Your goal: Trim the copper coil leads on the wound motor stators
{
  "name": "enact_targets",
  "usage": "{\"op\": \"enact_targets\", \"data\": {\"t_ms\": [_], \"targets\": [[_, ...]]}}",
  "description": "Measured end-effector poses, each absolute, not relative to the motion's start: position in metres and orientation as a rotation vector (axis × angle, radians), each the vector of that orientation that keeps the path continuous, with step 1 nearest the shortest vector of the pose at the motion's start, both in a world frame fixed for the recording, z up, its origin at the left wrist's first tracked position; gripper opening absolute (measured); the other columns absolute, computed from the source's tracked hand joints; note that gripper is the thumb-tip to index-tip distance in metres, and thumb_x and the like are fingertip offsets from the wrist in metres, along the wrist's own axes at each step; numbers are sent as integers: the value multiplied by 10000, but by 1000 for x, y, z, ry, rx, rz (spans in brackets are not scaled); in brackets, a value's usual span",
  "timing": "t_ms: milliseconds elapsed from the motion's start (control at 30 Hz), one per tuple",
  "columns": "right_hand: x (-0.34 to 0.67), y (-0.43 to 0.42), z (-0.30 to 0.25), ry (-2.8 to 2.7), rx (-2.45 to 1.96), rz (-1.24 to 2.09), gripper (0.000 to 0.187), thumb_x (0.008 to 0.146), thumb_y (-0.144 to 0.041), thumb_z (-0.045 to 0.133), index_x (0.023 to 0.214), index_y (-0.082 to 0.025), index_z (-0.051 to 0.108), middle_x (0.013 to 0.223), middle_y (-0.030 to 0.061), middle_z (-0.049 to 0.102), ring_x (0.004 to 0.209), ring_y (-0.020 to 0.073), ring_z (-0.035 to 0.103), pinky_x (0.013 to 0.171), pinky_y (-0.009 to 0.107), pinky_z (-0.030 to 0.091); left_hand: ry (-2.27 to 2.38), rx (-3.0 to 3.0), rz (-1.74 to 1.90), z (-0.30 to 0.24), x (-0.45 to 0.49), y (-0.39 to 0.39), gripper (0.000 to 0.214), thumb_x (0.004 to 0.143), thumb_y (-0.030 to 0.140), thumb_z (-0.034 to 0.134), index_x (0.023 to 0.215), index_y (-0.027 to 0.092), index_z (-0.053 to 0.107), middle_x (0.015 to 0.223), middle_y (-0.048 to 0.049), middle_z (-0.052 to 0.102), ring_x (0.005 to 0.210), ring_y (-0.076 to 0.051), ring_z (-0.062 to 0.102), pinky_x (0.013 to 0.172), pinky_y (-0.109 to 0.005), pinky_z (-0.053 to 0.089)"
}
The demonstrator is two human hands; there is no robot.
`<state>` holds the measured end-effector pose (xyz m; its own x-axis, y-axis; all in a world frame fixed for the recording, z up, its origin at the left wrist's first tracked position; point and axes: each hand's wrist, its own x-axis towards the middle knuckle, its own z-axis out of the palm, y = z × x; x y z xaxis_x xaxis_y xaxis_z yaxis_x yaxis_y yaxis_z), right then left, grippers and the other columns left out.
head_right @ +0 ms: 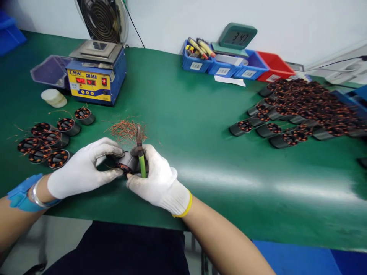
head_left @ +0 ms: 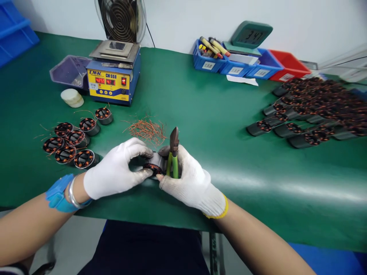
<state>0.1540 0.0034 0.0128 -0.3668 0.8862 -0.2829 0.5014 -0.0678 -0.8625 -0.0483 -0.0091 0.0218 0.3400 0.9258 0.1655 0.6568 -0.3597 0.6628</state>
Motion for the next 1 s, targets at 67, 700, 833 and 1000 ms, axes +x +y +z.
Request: {"op": "enact_targets", "data": {"t_ms": [67, 700, 833, 1000], "targets": [[155, 4, 11, -1855, -1485, 1407, 487, 645, -281, 717, 1087, -274, 513, 993, 24, 627, 871, 216, 610, 811, 400, 485, 1476, 2026, 682, 23, -47, -10, 156, 723, 288, 670, 813, 187, 593, 844, -18, 629, 772, -160, 600, 704, -286, 498], [151, 11, 11, -1664, -1329, 1649, 412, 601, -213, 689, 960, -206, 487, 818, -10, 581, 710, 148, 562, 637, 306, 474, 1500, 1776, 445, 33, -47, -6, 72, 702, 262, 574, 702, 196, 546, 659, 24, 578, 600, -136, 517, 566, -268, 423], [150, 12, 10, -1657, -1318, 1658, 399, 602, -204, 682, 955, -204, 495, 827, -9, 588, 723, 149, 568, 654, 311, 476, 1393, 1577, 477, 32, -52, -2, 101, 713, 268, 586, 660, 190, 551, 611, 31, 551, 575, -126, 495, 536, -252, 399], [146, 14, 16, -1504, -1419, 1738, 456, 533, -240, 697, 935, -205, 484, 818, -14, 584, 701, 144, 557, 627, 303, 470, 1291, 1305, 851, 35, -66, 4, 80, 658, 244, 586, 633, 189, 534, 596, 19, 537, 521, -123, 491, 497, -265, 385]]}}
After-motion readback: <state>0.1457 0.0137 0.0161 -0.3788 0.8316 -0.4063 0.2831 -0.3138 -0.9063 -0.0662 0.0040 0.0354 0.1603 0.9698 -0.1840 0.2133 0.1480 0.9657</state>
